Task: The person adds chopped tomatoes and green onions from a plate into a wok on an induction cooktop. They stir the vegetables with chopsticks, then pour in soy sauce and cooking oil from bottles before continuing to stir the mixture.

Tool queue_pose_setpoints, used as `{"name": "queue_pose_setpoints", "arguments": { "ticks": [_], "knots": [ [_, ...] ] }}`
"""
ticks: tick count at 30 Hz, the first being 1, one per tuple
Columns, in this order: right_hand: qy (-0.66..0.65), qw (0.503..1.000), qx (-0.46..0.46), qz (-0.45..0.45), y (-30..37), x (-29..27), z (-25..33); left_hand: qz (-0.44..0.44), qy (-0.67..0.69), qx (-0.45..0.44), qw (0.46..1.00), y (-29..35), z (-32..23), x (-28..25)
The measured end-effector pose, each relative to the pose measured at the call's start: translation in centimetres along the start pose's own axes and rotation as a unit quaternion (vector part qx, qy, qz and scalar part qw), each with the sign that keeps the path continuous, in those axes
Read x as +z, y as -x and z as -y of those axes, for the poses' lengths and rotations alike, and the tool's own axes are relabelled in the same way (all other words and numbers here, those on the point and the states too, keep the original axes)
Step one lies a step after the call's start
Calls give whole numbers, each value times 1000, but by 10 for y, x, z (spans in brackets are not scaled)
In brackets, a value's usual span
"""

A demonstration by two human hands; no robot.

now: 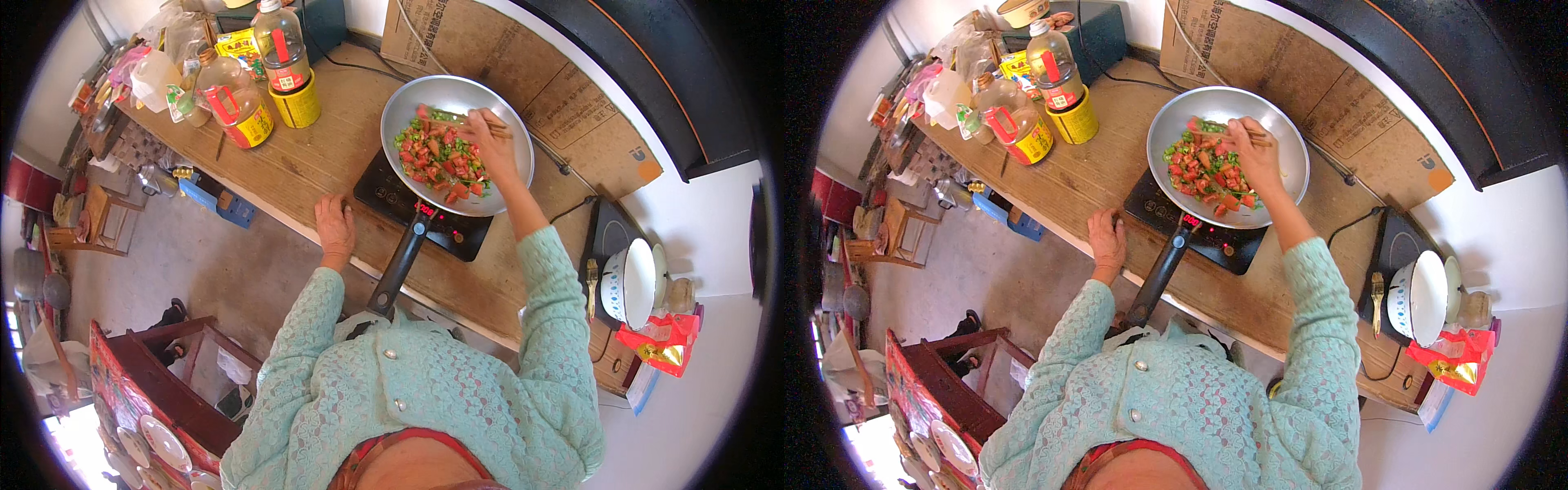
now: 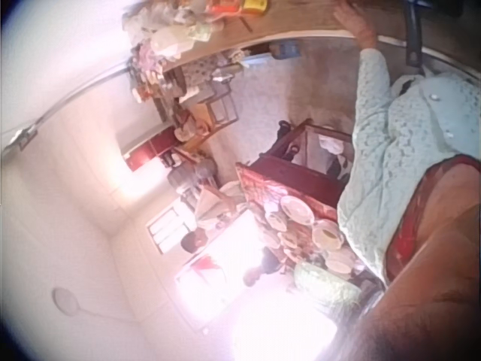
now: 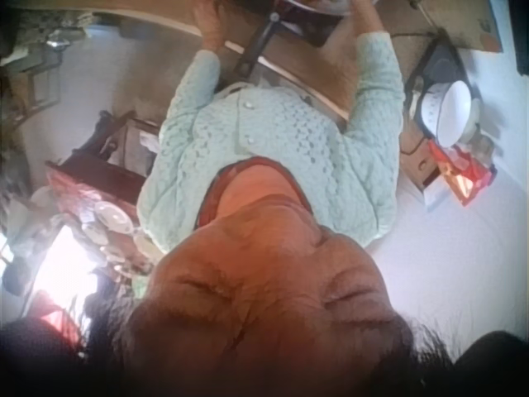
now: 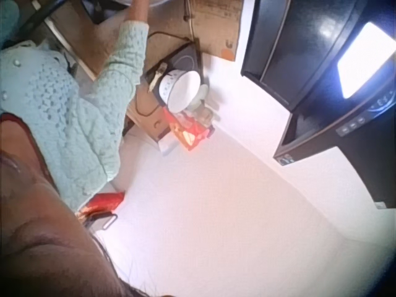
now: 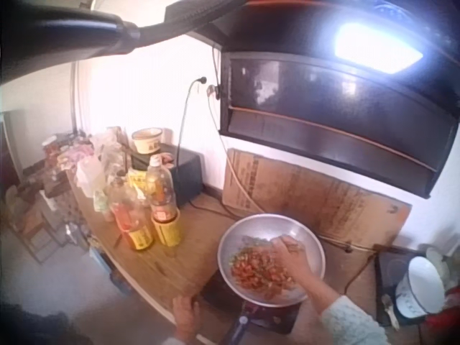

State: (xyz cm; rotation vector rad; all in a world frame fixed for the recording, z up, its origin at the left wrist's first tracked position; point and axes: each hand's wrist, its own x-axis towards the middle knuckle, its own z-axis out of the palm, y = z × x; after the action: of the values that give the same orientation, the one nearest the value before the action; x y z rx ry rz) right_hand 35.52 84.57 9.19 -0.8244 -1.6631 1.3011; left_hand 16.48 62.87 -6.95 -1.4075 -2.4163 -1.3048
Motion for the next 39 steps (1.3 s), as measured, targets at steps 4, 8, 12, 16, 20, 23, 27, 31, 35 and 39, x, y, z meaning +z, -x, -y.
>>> {"name": "queue_pose_setpoints", "arguments": {
  "ticks": [4,8,12,16,20,23,27,31,35,39],
  "knots": [
    [-20,999,26,-6,-2,-10,-25,-2,1,0,1000,-2,1,0],
    [34,994,106,-3,21,-76,10,-10,2,-12,1000,3,2,3],
    [78,993,55,-64,38,-109,30,-9,9,-10,1000,2,1,0],
    [97,995,4,-39,59,-107,-16,-8,8,2,1000,-2,-1,2],
    [31,997,71,-10,73,-32,13,-5,14,-8,1000,-1,-3,-3],
    [90,995,-4,42,76,-9,18,-17,0,8,1000,-1,-1,-2],
    [26,996,15,81,74,-14,-12,-19,-11,13,1000,-1,1,0],
    [86,994,3,68,46,-66,-23,-9,-6,-3,1000,1,2,2],
    [74,997,-22,11,24,-81,-4,-2,0,-5,1000,2,3,1],
    [196,975,-99,20,19,-76,-36,-4,0,4,1000,-1,1,1]
  ]
}}
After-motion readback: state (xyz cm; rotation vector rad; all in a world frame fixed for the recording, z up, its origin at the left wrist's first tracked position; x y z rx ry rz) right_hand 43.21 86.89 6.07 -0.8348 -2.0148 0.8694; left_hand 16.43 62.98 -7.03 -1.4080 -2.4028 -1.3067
